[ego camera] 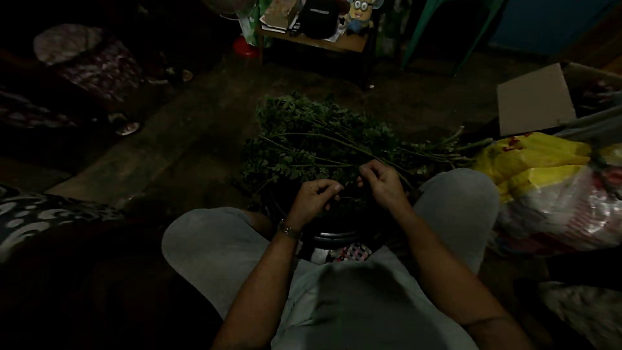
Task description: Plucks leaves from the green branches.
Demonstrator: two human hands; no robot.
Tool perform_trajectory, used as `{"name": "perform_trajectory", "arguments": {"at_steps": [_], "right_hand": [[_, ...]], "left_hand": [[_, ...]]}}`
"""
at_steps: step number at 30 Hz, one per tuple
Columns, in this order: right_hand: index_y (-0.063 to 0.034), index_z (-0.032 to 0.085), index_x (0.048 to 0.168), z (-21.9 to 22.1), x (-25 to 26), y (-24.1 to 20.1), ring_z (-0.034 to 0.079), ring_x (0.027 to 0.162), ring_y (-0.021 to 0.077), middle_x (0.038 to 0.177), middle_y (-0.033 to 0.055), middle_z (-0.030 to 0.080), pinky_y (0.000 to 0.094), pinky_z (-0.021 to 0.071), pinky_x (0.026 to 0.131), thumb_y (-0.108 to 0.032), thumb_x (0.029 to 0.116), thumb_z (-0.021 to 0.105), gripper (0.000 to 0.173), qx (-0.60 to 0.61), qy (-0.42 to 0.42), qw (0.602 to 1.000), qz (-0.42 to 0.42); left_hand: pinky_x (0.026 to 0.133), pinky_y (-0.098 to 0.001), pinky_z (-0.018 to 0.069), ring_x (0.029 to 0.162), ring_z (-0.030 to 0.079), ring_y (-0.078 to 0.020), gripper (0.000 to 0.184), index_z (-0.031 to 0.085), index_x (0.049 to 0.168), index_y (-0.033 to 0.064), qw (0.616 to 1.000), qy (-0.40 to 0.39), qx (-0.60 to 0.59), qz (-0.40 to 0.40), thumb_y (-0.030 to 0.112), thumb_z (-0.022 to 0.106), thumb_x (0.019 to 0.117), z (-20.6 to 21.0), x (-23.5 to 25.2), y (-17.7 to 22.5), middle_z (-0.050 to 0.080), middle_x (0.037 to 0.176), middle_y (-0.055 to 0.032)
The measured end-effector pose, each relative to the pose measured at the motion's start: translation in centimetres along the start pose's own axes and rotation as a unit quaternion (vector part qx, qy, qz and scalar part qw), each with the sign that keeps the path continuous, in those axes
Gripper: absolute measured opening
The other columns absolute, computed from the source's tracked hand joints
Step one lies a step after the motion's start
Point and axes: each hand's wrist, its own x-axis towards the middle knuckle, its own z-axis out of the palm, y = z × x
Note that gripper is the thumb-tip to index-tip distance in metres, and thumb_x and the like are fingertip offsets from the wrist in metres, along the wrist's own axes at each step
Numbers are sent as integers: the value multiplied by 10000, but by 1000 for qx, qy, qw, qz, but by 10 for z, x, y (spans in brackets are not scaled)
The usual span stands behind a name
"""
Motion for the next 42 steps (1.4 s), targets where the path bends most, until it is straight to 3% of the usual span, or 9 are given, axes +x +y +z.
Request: {"name": "perform_trajectory", "arguments": {"at_steps": [4, 6, 10, 16, 21, 25, 31, 37, 42], "right_hand": [[29, 658, 1113, -3, 2, 4, 647, 788, 152, 922, 115, 677, 345, 554, 742, -160, 1090, 484, 258, -81, 68, 993, -43], [22, 644, 1242, -7, 3, 1, 668, 926, 186, 1109, 145, 701, 370, 546, 824, -202, 1113, 432, 334, -84, 57, 994, -29], [9, 660, 1235, -9, 3, 0, 579, 1172, 236, 1323, 169, 565, 393, 505, 968, -204, 1095, 461, 323, -68, -20, 997, -39], [16, 669, 966, -4, 6, 5, 586, 1134, 184, 1308, 142, 577, 351, 511, 935, -109, 1008, 626, 139, -45, -54, 996, -46], [17, 671, 1112, -7, 8, 2, 620, 1041, 206, 1220, 152, 622, 382, 521, 895, -127, 1057, 553, 194, -59, 27, 998, -3], [17, 661, 1251, -9, 5, -8, 561, 1252, 239, 1408, 177, 544, 398, 475, 1040, -203, 1111, 424, 353, -47, -21, 998, 22], [47, 692, 1037, -4, 5, 4, 566, 1207, 207, 1371, 179, 564, 344, 475, 1014, -168, 1038, 574, 246, -93, -87, 991, -46], [77, 653, 1172, -5, 7, 8, 557, 1187, 326, 1276, 240, 590, 461, 454, 1017, -157, 1093, 384, 365, -120, -13, 990, -69], [49, 700, 1130, 4, 4, 10, 526, 1271, 314, 1413, 232, 534, 421, 444, 1059, -228, 1047, 545, 328, -109, -85, 986, -90]], "left_hand": [[552, -134, 470, 582, 556, 22, 153, 724, 1003, 14, 1000, 5, 8, 11, 89, 592, 1025, 0, -1, -1, 675, 760, 46], [553, -134, 470, 584, 558, 21, 150, 725, 1014, 15, 1000, 6, 14, 6, 97, 599, 1024, -1, -1, 1, 676, 764, 43], [544, -127, 459, 575, 547, 29, 148, 729, 1010, 23, 1000, -7, 17, -4, 101, 604, 1023, -2, -2, 2, 677, 767, 47], [549, -129, 442, 582, 529, 37, 163, 723, 1026, 22, 998, -36, 39, -34, 133, 603, 1028, -2, -1, 4, 664, 774, 53], [529, -127, 428, 561, 514, 38, 168, 722, 1011, 32, 998, -37, 9, -44, 127, 585, 1033, -5, 0, 4, 669, 768, 60], [525, -131, 427, 553, 508, 33, 177, 718, 1006, 24, 999, -34, -22, -32, 118, 570, 1033, -7, 1, 3, 655, 750, 66], [534, -132, 428, 562, 509, 30, 183, 709, 1023, 10, 998, -41, -34, -24, 128, 571, 1034, -7, 0, 3, 645, 753, 65], [522, -135, 411, 549, 491, 28, 188, 707, 1023, 7, 998, -41, -40, -30, 127, 564, 1038, -9, -1, 5, 639, 744, 59], [532, -134, 419, 560, 500, 28, 185, 705, 1025, 9, 997, -41, -53, -22, 124, 561, 1037, -11, -1, 4, 641, 751, 62]]}}
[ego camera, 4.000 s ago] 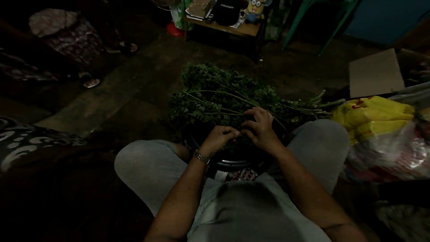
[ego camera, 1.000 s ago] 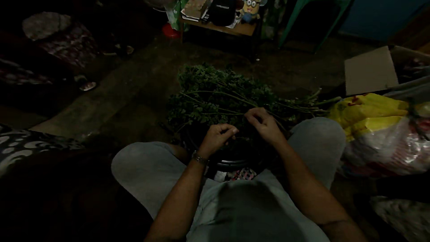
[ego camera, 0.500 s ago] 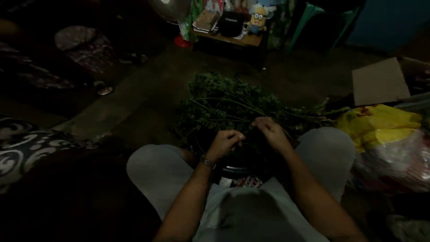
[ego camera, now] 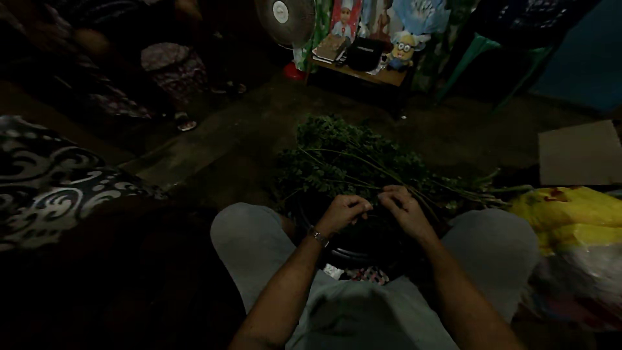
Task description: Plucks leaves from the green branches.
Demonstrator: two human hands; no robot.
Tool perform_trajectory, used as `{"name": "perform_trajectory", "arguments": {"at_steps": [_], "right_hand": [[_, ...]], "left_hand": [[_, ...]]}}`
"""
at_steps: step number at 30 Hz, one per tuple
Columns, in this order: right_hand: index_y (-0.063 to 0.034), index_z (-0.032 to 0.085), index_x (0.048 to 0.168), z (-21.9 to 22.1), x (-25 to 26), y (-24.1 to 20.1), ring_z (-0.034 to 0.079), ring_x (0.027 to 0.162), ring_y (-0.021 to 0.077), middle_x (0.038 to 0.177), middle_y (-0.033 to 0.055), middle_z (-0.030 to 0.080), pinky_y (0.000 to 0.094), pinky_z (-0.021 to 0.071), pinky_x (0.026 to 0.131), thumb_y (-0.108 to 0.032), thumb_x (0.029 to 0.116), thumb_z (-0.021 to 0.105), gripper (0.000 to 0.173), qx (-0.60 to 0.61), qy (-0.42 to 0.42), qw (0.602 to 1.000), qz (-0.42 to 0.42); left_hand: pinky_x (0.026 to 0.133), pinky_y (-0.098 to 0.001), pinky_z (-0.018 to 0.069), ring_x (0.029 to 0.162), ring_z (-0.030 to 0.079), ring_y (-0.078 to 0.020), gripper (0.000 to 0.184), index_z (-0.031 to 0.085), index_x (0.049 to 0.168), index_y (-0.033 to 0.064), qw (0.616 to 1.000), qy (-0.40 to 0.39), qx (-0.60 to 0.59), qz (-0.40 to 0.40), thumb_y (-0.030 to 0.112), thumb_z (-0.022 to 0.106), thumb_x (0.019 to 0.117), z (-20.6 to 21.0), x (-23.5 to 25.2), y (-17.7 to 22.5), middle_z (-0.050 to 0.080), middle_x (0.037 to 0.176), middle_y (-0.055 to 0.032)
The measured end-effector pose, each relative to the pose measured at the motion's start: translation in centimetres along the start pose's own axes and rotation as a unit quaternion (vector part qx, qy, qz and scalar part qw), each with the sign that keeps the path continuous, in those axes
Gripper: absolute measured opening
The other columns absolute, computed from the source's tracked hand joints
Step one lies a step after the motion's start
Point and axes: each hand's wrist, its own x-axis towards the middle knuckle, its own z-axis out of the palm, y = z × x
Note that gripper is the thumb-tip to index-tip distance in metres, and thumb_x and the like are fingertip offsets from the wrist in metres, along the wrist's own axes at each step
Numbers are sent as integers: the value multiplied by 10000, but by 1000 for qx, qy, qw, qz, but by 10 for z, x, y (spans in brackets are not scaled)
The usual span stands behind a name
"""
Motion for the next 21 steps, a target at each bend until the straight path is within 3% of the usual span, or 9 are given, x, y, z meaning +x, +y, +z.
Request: {"name": "perform_trajectory", "arguments": {"at_steps": [4, 8, 11, 14, 16, 21], "right_hand": [[65, 693, 979, 4, 0, 1, 549, 1219, 234, 1352, 203, 570, 356, 459, 1023, -111, 1019, 559, 225, 7, 12, 1000, -21], [90, 693, 1027, -5, 3, 0, 531, 1238, 326, 1372, 238, 552, 441, 434, 1051, -114, 1056, 481, 295, -25, 28, 999, 3], [72, 689, 1148, -1, 0, -5, 520, 1274, 316, 1436, 233, 517, 416, 439, 1065, -201, 1062, 507, 339, -18, -13, 1000, -3], [54, 707, 1045, 12, -1, 0, 554, 1214, 272, 1379, 219, 558, 367, 479, 1006, -171, 997, 623, 245, 1, -6, 999, -46], [52, 707, 950, 14, 0, 0, 547, 1204, 256, 1345, 204, 573, 359, 468, 1007, -114, 984, 618, 191, 6, 2, 999, -46], [49, 734, 992, 1, 4, -1, 527, 1246, 329, 1355, 218, 587, 444, 425, 1054, -115, 1018, 568, 236, -37, 37, 998, -21]], "left_hand": [[532, -137, 418, 564, 502, 27, 195, 705, 1025, 4, 1000, 2, 17, 8, 137, 564, 1037, 0, -1, -1, 644, 769, 49], [526, -136, 408, 558, 494, 27, 195, 706, 1028, 7, 1000, 10, 11, 9, 139, 564, 1039, -2, -1, 0, 645, 765, 48], [523, -136, 402, 558, 491, 27, 202, 706, 1029, 4, 1000, 8, 12, 7, 144, 562, 1042, -3, -1, 0, 647, 765, 45], [525, -132, 399, 560, 488, 29, 204, 698, 1024, -5, 1000, 1, 12, 8, 142, 559, 1043, -2, 0, -2, 641, 766, 40], [526, -132, 400, 559, 489, 31, 204, 700, 1025, -2, 1000, -1, 16, 8, 144, 560, 1042, -2, -1, -2, 642, 762, 44], [531, -138, 406, 558, 489, 24, 199, 697, 1037, -3, 1000, 4, 25, -11, 142, 560, 1042, -6, -5, 2, 637, 761, 43]]}}
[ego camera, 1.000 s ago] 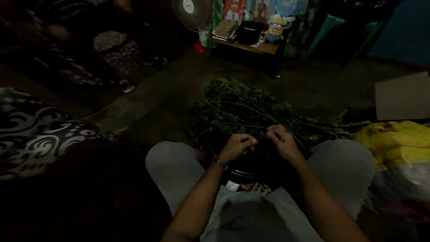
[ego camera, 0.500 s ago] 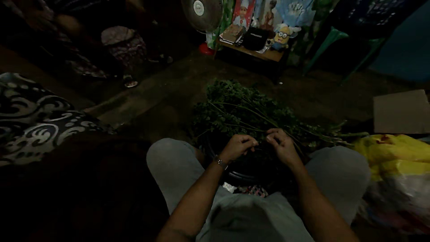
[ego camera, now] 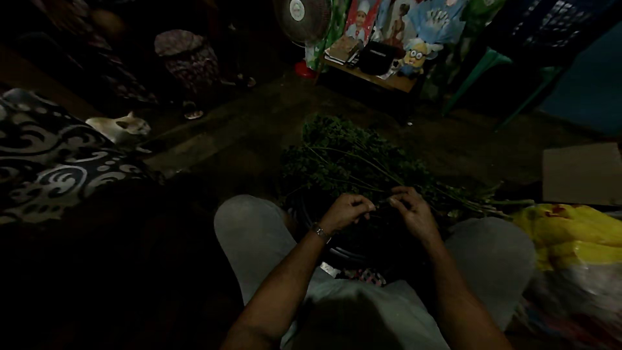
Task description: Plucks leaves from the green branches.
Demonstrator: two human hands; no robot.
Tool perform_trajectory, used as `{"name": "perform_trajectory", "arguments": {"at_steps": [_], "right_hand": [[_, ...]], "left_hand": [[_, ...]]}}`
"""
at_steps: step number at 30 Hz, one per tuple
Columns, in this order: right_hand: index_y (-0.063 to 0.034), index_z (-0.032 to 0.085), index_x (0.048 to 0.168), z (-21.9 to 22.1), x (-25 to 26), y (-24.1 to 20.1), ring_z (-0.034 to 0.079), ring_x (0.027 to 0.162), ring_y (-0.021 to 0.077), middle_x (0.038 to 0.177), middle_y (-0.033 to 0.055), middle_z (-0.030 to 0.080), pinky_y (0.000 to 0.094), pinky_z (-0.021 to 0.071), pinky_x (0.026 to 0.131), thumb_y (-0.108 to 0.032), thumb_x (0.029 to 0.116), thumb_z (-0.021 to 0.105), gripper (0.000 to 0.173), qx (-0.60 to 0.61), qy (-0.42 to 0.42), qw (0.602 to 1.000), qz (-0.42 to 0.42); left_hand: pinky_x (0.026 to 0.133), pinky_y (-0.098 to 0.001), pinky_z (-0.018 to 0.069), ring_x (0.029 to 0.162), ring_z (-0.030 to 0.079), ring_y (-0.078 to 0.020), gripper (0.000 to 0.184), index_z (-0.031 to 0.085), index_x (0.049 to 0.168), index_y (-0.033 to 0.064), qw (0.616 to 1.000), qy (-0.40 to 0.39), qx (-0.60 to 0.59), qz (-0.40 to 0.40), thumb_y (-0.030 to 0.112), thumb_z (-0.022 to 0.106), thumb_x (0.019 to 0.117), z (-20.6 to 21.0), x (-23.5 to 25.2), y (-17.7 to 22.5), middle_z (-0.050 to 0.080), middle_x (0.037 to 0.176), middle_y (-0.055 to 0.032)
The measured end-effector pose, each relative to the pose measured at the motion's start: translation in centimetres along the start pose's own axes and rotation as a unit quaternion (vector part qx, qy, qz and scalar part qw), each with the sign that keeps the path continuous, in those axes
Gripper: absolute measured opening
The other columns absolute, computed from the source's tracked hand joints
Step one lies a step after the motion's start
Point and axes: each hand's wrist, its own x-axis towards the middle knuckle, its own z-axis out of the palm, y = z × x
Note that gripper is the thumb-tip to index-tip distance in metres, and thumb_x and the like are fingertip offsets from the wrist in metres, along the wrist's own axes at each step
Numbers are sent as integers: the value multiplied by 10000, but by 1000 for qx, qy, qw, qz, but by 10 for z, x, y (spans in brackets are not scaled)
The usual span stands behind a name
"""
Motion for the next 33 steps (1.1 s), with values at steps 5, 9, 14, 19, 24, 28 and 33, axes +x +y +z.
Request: {"name": "perform_trajectory", "arguments": {"at_steps": [5, 9, 14, 19, 24, 28, 33], "right_hand": [[35, 691, 1203, 3, -5, -6, 544, 1284, 245, 1404, 211, 553, 366, 462, 1067, -239, 1071, 492, 364, 33, -33, 999, 16], [52, 689, 1029, 16, -9, -1, 594, 1173, 247, 1353, 219, 570, 396, 513, 976, -158, 988, 619, 225, 29, -33, 999, -21], [113, 639, 975, 19, -12, 0, 572, 1113, 167, 1263, 218, 566, 322, 504, 960, -76, 989, 564, 204, 37, -28, 999, -24], [167, 560, 1171, 16, -2, 3, 571, 1060, 45, 1163, 167, 602, 243, 496, 952, -145, 1036, 527, 341, 76, 38, 996, 28], [91, 625, 1195, 8, -1, -2, 599, 974, 21, 1113, 113, 649, 229, 512, 896, -223, 1093, 416, 390, 49, 49, 996, 56], [59, 489, 1458, 1, -2, 4, 510, 1361, 303, 1482, 275, 494, 447, 401, 1146, -351, 1110, 379, 549, 29, 62, 996, 61], [81, 646, 1241, -15, -1, -6, 607, 1210, 223, 1306, 230, 626, 350, 482, 1046, -172, 1089, 459, 350, 25, 142, 989, 43]], "left_hand": [[560, -159, 427, 596, 513, 8, 220, 703, 1036, -13, 999, -22, 23, 19, 163, 570, 1037, 3, 2, -4, 649, 788, 11], [636, -231, 486, 674, 574, -59, 250, 710, 1056, -32, 996, -33, 78, 29, 184, 585, 1037, 4, -2, -4, 681, 840, -65], [743, -335, 531, 747, 617, -164, 236, 696, 1038, -97, 992, -38, 96, 73, 106, 577, 1031, 3, -5, -2, 682, 863, -160], [722, -341, 529, 748, 617, -186, 247, 692, 1090, -99, 996, -16, 70, 60, 100, 550, 1046, 1, -1, -7, 686, 894, -182], [764, -325, 522, 796, 603, -173, 308, 655, 1172, -102, 995, 85, -40, 20, 159, 524, 1071, 0, 6, -16, 677, 975, -181], [786, -271, 516, 836, 588, -96, 257, 643, 1194, -75, 985, 101, -136, 1, 116, 569, 1038, -1, -1, -8, 658, 1025, -113], [677, -201, 505, 722, 574, -41, 182, 635, 1166, -33, 968, 110, -223, -22, 42, 579, 1009, 5, 3, -3, 630, 896, -6]]}}
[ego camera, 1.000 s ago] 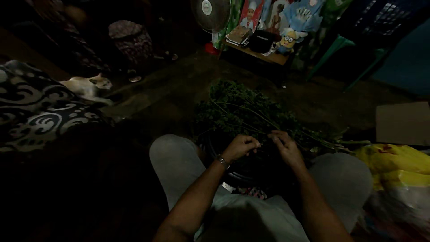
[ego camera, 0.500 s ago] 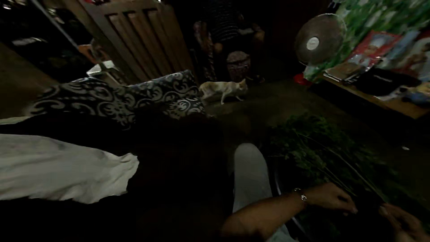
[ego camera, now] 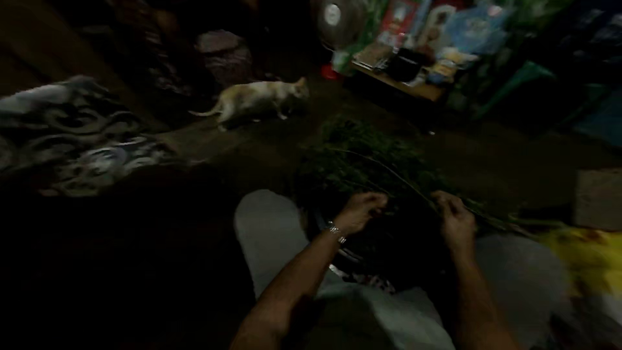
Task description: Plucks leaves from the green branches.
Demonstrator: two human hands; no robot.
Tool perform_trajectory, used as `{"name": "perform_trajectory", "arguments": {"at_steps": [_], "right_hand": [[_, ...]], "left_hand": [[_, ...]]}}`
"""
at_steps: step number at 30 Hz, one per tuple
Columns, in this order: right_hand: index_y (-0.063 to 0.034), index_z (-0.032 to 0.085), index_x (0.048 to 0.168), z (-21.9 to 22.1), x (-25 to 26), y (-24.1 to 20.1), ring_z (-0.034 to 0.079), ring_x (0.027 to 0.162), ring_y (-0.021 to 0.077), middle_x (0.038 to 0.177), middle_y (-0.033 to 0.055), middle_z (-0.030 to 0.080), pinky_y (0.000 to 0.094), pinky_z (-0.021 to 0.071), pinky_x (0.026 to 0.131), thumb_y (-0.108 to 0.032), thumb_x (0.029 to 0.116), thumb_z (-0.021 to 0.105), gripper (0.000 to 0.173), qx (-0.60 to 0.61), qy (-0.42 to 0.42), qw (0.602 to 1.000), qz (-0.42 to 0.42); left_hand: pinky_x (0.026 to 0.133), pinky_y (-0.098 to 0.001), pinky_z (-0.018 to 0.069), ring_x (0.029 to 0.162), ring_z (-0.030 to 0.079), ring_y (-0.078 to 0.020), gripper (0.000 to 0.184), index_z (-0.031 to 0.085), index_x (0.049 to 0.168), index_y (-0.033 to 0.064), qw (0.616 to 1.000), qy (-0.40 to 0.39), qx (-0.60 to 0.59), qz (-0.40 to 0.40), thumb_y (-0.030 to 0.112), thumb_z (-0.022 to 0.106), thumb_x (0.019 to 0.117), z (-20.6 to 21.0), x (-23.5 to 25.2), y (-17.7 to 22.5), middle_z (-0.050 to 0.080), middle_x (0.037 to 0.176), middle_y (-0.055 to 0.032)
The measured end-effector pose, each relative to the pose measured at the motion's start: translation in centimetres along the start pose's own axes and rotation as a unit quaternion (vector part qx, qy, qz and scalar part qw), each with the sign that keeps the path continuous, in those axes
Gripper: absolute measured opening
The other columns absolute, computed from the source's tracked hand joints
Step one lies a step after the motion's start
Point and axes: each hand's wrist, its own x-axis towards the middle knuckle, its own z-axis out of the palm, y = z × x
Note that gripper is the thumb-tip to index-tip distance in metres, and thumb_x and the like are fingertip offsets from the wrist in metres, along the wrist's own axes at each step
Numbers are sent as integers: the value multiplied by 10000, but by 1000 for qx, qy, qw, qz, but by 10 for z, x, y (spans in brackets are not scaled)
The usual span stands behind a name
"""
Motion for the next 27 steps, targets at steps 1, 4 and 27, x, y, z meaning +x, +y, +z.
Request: {"name": "perform_trajectory", "arguments": {"at_steps": [1, 4, 27], "right_hand": [[89, 668, 1198, -3, 1, 2, 613, 1195, 210, 1285, 233, 633, 321, 485, 1035, -142, 1075, 487, 318, 8, 16, 1000, -15], [111, 687, 1064, -9, 3, 0, 614, 1055, 142, 1227, 218, 631, 258, 502, 924, -95, 1031, 580, 234, 28, 48, 998, 0], [51, 705, 1118, 18, -9, 2, 637, 959, 152, 1092, 153, 656, 289, 535, 870, -116, 1029, 598, 217, 38, -152, 987, 40]], "left_hand": [[676, -199, 509, 715, 578, -40, 180, 633, 1169, -27, 1000, 0, -9, -8, 37, 574, 1011, 1, 1, 1, 630, 888, 2], [704, -215, 540, 726, 605, -55, 169, 623, 1165, -16, 999, -1, -37, -24, 22, 544, 1021, 5, 3, -1, 632, 870, 13], [622, -185, 506, 635, 557, -39, 134, 624, 985, 54, 995, -65, -45, -63, 4, 504, 1019, 21, 3, -24, 611, 783, 29]]}}
